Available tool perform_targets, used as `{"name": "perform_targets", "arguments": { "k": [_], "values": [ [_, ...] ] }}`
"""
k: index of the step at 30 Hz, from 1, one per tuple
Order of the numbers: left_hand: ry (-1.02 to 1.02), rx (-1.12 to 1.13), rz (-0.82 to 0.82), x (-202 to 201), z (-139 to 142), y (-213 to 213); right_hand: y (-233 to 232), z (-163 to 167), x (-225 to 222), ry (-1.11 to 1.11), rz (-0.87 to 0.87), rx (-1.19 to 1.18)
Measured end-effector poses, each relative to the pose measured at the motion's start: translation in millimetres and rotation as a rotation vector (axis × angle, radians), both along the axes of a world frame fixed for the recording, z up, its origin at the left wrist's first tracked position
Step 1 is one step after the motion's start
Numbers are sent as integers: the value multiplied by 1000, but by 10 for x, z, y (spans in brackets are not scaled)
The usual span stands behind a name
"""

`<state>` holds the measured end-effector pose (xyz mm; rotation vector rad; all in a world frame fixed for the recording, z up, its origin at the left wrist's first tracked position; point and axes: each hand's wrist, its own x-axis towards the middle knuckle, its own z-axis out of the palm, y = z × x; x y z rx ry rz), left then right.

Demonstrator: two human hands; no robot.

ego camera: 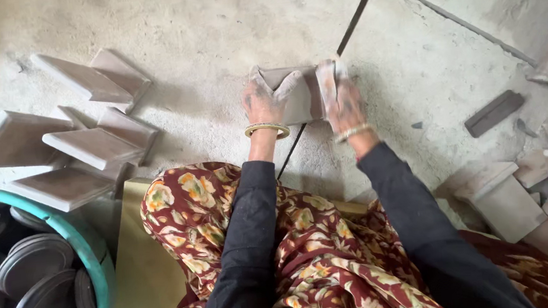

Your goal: The person sits on the floor and smooths small stone pieces, rubbing each piece against a flat rubbing stone and by hand, then sets the finished piece onto a pile of completed pieces beside them.

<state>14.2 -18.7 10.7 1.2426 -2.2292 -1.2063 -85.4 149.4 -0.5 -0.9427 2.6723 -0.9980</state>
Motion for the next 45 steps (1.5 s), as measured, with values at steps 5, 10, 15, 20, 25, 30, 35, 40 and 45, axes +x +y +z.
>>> {"name": "perform_targets", "arguments": {
  "k": [5, 10, 15, 20, 25, 30, 35, 40, 45],
  "values": [
    [48, -62, 6, 1, 412, 9, 328, -181, 306, -69, 35, 53],
    [49, -4, -10, -15, 377, -9, -74, -670, -520, 262, 45, 195],
    [58, -37, -3, -3, 260, -40, -200, -531, -582, 233, -27, 213],
    [164, -184, -2, -16, 203, 0, -16, -274, -89, -166, -103, 148],
    [118, 2, -15, -30, 308, -40, -468, -331, -850, 161, 15, 131],
    [102, -84, -6, -6, 313, -22, -388, -177, -581, 101, 8, 100],
    [109, -302, -14, -58, 187, -4, -91, 52, -43, -368, -164, 162],
    [101, -46, -32, -51, 194, -48, -574, -81, -806, 96, 40, 102],
    [92, -200, -21, -48, 183, -53, -547, -219, -874, 498, 95, -31]
  ]
}}
